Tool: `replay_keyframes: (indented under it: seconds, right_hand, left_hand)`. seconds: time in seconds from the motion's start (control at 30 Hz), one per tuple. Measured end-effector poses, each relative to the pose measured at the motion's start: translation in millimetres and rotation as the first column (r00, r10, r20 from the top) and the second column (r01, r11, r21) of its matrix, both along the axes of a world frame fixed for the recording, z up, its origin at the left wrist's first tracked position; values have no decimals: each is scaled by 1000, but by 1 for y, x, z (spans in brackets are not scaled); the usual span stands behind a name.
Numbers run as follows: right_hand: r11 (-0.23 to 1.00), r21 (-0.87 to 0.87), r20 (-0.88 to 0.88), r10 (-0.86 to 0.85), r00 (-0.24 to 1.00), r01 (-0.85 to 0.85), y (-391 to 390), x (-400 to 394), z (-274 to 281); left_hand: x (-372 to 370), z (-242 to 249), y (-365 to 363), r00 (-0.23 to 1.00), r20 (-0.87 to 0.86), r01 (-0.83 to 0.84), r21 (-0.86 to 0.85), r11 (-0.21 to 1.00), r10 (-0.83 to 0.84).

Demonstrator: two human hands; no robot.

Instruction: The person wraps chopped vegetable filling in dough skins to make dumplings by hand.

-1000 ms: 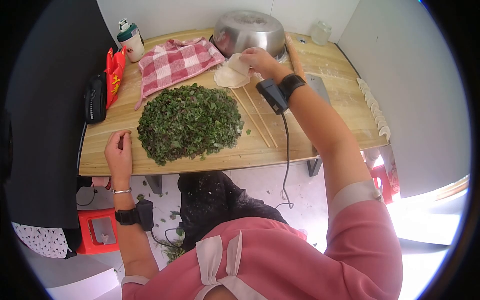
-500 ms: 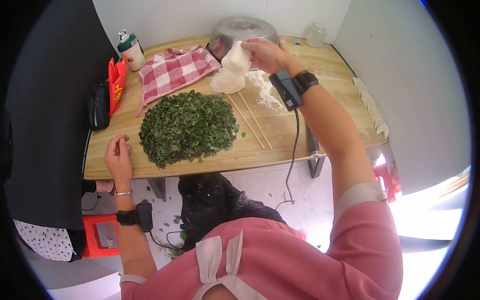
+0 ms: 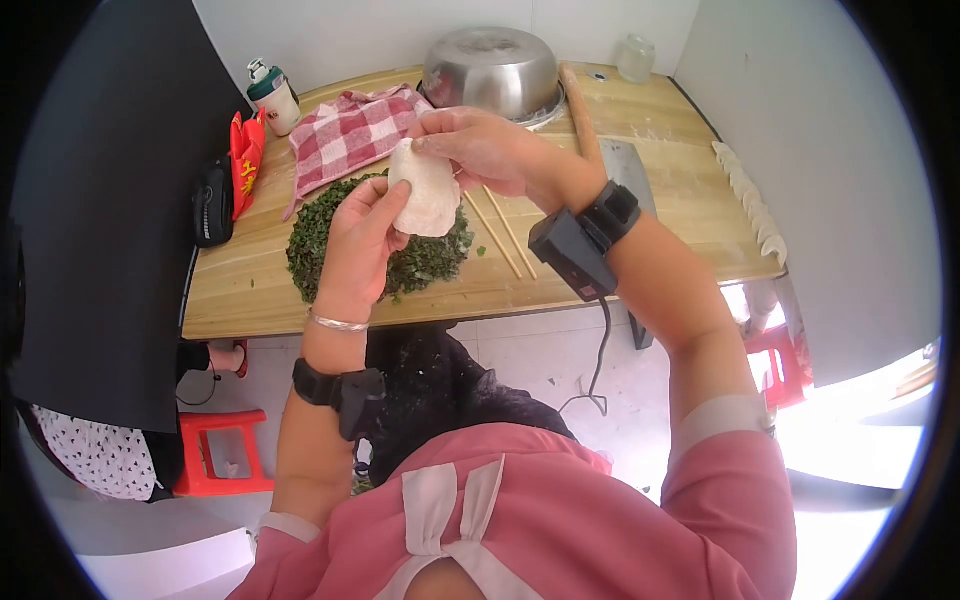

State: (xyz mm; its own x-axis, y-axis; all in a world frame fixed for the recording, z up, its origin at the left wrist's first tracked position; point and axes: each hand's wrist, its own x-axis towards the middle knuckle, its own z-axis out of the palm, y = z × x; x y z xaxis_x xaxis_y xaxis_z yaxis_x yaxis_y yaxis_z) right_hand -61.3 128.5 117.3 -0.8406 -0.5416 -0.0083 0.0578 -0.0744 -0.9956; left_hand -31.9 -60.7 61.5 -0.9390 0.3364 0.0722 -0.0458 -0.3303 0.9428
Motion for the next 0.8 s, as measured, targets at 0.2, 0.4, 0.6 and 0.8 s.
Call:
replay_keyframes:
  seconds: [0.2, 0.4, 0.6, 0.8]
  right_hand:
    - [991, 76, 89, -113, 990, 106, 19, 12, -34]
    - [982, -105, 117, -148, 982, 160, 29, 16, -50]
    - [966, -162, 72, -192, 979, 201, 30, 12, -38]
    - [962, 178, -238, -164, 957, 209, 13, 12, -6]
  left_hand:
    - [2, 3, 16, 967, -159, -204, -27, 979, 197]
    - [1, -5, 16, 965, -166, -216, -66, 974, 203]
    - [-3, -16, 10, 983, -120, -148, -66, 987, 140]
    - [14, -8, 29, 985, -83, -131, 236, 963, 154]
